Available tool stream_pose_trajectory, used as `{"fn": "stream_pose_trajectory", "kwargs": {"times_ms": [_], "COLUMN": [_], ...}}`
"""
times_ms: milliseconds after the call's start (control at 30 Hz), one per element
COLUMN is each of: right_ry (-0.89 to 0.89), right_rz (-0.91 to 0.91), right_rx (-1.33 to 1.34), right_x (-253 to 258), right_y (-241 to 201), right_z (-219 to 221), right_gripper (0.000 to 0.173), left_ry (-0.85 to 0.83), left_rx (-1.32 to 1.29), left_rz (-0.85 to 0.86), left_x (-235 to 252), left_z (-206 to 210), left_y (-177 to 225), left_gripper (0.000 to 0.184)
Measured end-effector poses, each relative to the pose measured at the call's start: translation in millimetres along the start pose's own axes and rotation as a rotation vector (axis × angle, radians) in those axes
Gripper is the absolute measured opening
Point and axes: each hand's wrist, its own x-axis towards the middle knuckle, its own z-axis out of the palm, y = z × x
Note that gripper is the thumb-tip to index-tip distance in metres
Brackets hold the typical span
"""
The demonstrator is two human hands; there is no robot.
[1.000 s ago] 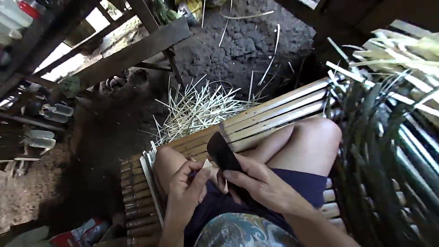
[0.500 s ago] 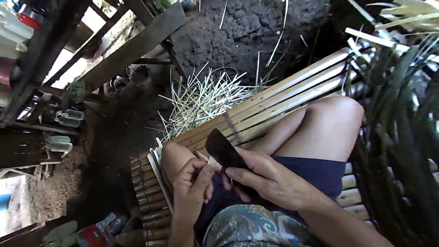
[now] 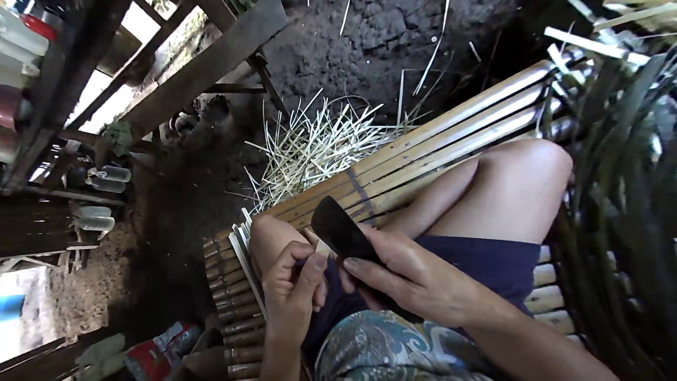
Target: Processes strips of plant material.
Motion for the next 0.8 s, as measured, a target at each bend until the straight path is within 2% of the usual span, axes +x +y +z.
{"fn": "stream_pose_trajectory", "kwargs": {"times_ms": [167,267,333,500,533,600,667,733,800], "right_ry": [-0.072,-0.108,-0.134,-0.295,-0.305,-0.252,-0.153,-0.064,-0.006], "right_rz": [0.055,0.104,0.127,0.241,0.232,0.172,0.093,0.022,-0.010], "right_rx": [-0.024,-0.035,-0.032,0.035,0.065,0.086,0.042,-0.013,-0.056], "right_x": [1,2,3,6,5,2,-3,-5,-4], "right_y": [-7,-15,-20,-31,-30,-25,-17,-12,-8], "right_z": [-2,-3,-5,-19,-20,-19,-13,-7,0], "right_gripper": [0.018,0.033,0.037,0.014,0.014,0.026,0.029,0.018,0.018], "left_ry": [-0.024,-0.040,-0.061,-0.089,-0.089,-0.072,-0.037,-0.017,0.013], "left_rx": [-0.004,-0.020,-0.031,-0.148,-0.142,-0.118,-0.094,-0.077,-0.080], "left_rz": [0.042,0.052,0.053,0.010,0.016,0.038,0.069,0.085,0.083], "left_x": [-3,-6,-8,-18,-19,-15,-10,-9,-8], "left_z": [-1,-1,0,8,8,6,4,3,3], "left_y": [0,0,-1,1,2,1,-2,-4,-7], "left_gripper": [0.010,0.010,0.010,0.011,0.011,0.011,0.012,0.013,0.011]}}
